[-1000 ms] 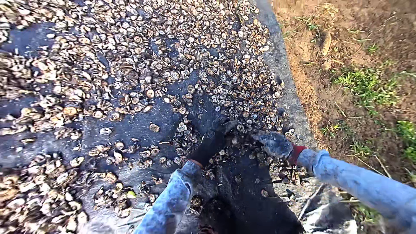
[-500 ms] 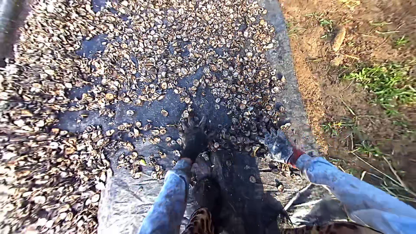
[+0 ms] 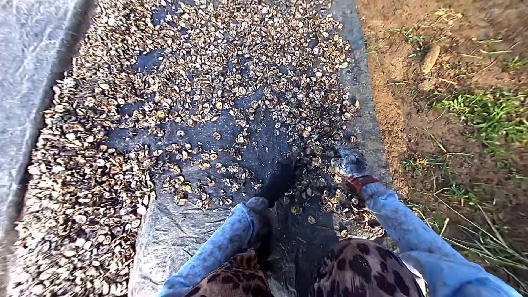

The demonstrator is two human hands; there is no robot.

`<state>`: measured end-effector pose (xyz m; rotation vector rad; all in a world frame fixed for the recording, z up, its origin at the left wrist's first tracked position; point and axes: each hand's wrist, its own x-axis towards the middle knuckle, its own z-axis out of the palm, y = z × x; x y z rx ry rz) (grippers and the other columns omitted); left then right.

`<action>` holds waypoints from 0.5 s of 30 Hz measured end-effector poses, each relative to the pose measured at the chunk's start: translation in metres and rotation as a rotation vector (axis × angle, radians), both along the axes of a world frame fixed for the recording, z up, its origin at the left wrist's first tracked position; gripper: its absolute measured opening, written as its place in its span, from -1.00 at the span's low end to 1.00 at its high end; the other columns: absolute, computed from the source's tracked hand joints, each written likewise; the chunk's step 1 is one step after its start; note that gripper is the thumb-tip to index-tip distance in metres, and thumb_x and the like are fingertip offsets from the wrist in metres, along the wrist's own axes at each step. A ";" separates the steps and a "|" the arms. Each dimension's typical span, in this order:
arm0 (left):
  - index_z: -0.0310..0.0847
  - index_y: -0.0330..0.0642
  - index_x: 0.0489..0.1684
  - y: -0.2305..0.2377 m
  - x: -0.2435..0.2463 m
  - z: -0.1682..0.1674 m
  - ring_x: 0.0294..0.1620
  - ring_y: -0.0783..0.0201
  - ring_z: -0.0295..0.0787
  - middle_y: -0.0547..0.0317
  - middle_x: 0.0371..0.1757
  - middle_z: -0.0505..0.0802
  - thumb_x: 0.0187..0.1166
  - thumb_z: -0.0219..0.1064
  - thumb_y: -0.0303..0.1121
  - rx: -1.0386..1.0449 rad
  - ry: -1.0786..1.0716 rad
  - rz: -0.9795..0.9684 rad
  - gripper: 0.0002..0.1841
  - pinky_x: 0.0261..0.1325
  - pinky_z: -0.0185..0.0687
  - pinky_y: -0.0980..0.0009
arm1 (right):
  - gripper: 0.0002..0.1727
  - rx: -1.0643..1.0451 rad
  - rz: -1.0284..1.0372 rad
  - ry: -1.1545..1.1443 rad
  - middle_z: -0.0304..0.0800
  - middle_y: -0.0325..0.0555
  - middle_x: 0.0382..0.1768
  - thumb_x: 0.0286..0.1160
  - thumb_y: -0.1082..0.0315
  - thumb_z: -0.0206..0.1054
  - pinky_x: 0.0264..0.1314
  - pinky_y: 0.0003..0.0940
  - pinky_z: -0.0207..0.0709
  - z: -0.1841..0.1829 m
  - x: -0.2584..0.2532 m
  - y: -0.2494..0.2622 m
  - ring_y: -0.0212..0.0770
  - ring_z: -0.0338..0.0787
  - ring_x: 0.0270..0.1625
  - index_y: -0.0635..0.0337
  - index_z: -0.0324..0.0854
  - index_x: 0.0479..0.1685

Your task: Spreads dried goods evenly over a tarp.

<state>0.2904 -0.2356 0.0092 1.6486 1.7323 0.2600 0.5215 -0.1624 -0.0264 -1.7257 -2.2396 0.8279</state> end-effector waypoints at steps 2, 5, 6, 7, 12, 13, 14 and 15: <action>0.20 -0.24 0.79 -0.010 -0.005 0.006 0.64 -0.10 0.50 -0.25 0.66 0.51 0.64 0.33 -0.39 -0.046 -0.083 0.012 -0.32 0.65 0.40 -0.07 | -0.17 0.059 0.169 -0.100 0.23 0.23 0.78 0.33 -0.02 0.53 0.60 0.58 0.11 -0.012 -0.036 0.008 0.42 0.25 0.75 -0.25 0.40 0.73; -0.12 -0.13 0.93 -0.053 -0.009 0.023 0.90 -0.09 0.01 -0.19 0.92 0.00 0.57 0.41 -0.34 -0.040 -0.171 -0.018 -0.09 0.82 0.08 -0.07 | 0.01 -0.031 0.354 -0.143 -0.14 0.28 0.89 0.24 0.11 0.62 0.64 0.66 -0.10 -0.026 -0.066 -0.006 0.52 -0.11 0.85 -0.29 0.21 0.85; -0.25 -0.08 0.96 -0.069 -0.013 0.035 0.95 -0.11 -0.23 -0.17 0.95 -0.19 0.58 0.40 -0.24 -0.021 -0.108 -0.076 -0.02 0.87 -0.11 -0.12 | -0.13 -0.040 0.371 -0.115 0.04 0.29 0.84 0.37 0.20 0.53 0.67 0.59 -0.04 -0.031 -0.063 -0.014 0.49 0.04 0.82 -0.16 0.30 0.81; -0.23 -0.02 0.97 -0.084 -0.020 0.049 0.96 -0.14 -0.29 -0.17 0.95 -0.23 0.58 0.40 -0.16 0.012 -0.056 -0.090 -0.02 0.86 -0.16 -0.19 | -0.27 -0.060 0.367 -0.085 0.22 0.30 0.78 0.53 0.28 0.39 0.72 0.49 0.00 -0.032 -0.054 -0.018 0.43 0.18 0.79 -0.03 0.35 0.78; 0.26 -0.13 0.80 -0.164 -0.096 0.055 0.76 -0.08 0.32 -0.23 0.87 0.16 0.52 0.27 -0.37 0.247 -0.008 0.344 -0.29 0.61 0.50 0.05 | -0.46 -0.186 0.072 -0.117 0.60 0.33 0.51 0.76 0.19 0.19 0.66 0.39 0.22 0.012 -0.003 -0.003 0.37 0.52 0.60 0.16 0.45 0.67; 0.23 -0.14 0.81 -0.182 -0.115 0.047 0.70 -0.04 0.42 -0.23 0.86 0.17 0.53 0.24 -0.43 0.243 -0.044 0.459 -0.29 0.53 0.57 0.14 | -0.42 -0.166 0.072 -0.168 0.59 0.32 0.53 0.74 0.14 0.20 0.66 0.38 0.22 0.015 0.005 -0.002 0.36 0.52 0.61 0.16 0.43 0.69; 0.22 -0.16 0.81 -0.201 -0.134 0.041 0.63 -0.02 0.48 -0.25 0.85 0.18 0.54 0.23 -0.46 0.254 -0.068 0.574 -0.29 0.46 0.62 0.21 | -0.39 -0.153 0.131 -0.221 0.53 0.33 0.58 0.73 0.11 0.20 0.68 0.39 0.18 0.016 0.007 -0.003 0.36 0.47 0.65 0.19 0.40 0.71; 0.24 -0.18 0.79 -0.222 -0.154 0.035 0.60 -0.03 0.52 -0.29 0.83 0.20 0.54 0.23 -0.47 0.287 -0.056 0.676 -0.31 0.40 0.65 0.23 | -0.36 -0.148 0.229 -0.281 0.49 0.33 0.61 0.70 0.09 0.22 0.69 0.40 0.16 0.016 0.002 -0.005 0.36 0.45 0.67 0.21 0.39 0.71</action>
